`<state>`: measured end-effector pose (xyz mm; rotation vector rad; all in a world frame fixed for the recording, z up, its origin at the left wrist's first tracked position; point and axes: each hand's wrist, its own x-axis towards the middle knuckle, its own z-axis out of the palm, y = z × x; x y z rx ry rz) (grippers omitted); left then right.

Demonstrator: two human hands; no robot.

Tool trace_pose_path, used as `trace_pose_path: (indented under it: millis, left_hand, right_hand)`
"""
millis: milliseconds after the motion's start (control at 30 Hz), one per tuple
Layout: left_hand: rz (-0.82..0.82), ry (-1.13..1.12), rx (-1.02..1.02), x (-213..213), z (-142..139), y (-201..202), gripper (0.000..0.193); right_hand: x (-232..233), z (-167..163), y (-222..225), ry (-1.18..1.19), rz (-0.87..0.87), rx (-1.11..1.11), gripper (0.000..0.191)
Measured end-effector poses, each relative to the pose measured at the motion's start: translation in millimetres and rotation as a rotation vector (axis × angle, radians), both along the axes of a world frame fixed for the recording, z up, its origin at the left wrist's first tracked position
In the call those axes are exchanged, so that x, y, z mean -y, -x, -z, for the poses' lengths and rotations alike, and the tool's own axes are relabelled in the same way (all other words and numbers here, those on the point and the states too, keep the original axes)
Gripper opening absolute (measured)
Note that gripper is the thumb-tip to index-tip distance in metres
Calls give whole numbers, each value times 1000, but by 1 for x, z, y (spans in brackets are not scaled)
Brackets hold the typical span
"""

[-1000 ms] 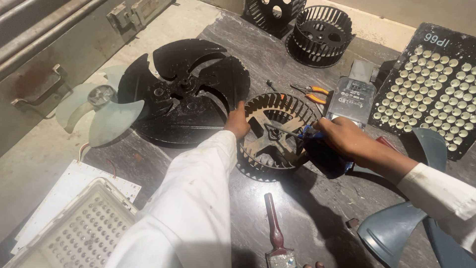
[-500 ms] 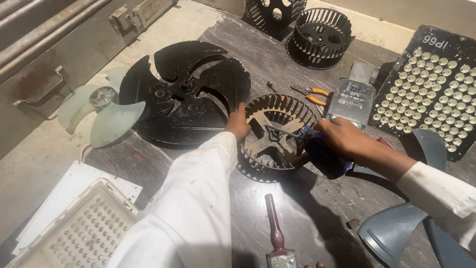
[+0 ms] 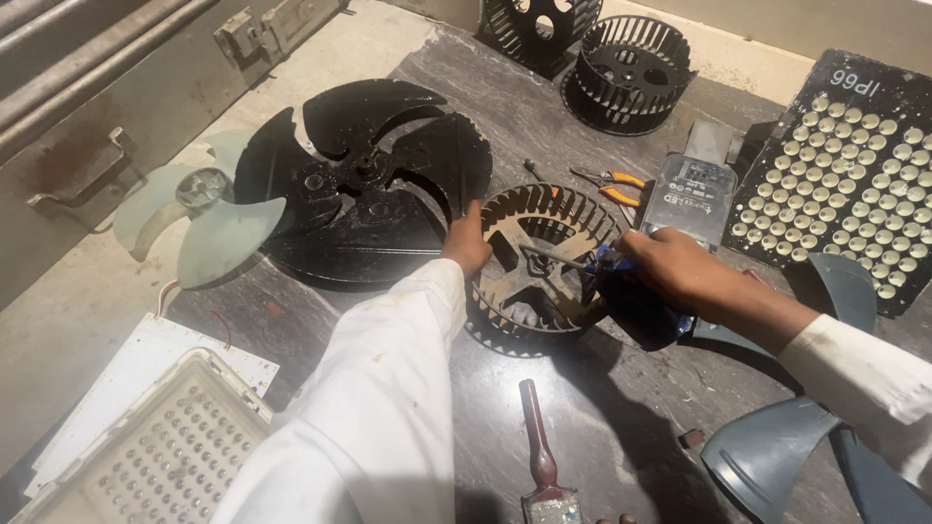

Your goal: The person cleans a cylindrical fan motor housing on the floor using a brush and a spray bottle. They scrub the interior and exterior of the housing, flip it over, and continue cleaning while other fan parts lie nearby.

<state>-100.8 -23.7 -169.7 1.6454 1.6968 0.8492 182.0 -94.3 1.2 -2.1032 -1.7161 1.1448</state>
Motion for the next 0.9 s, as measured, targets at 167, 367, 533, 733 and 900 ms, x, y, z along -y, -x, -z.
trace_pose_path:
  millis: [167, 367, 533, 733, 900]
  left_hand:
    - [2, 18, 10, 0, -1, 0, 65]
    - [14, 9, 2, 1, -2, 0, 67]
    - [12, 12, 8, 1, -2, 1, 69]
    - [0, 25, -57, -3, 3, -1, 69]
    - [2, 17, -73, -6, 7, 0, 67]
  right_hand:
    - [0, 3, -4, -22, -73, 3, 58]
    - [1, 0, -1, 5, -31, 19, 60]
    - [5, -1, 4, -23, -5, 78, 51]
    - [3, 8, -1, -58, -30, -46, 52]
    - [1, 7, -3, -31, -6, 16, 54]
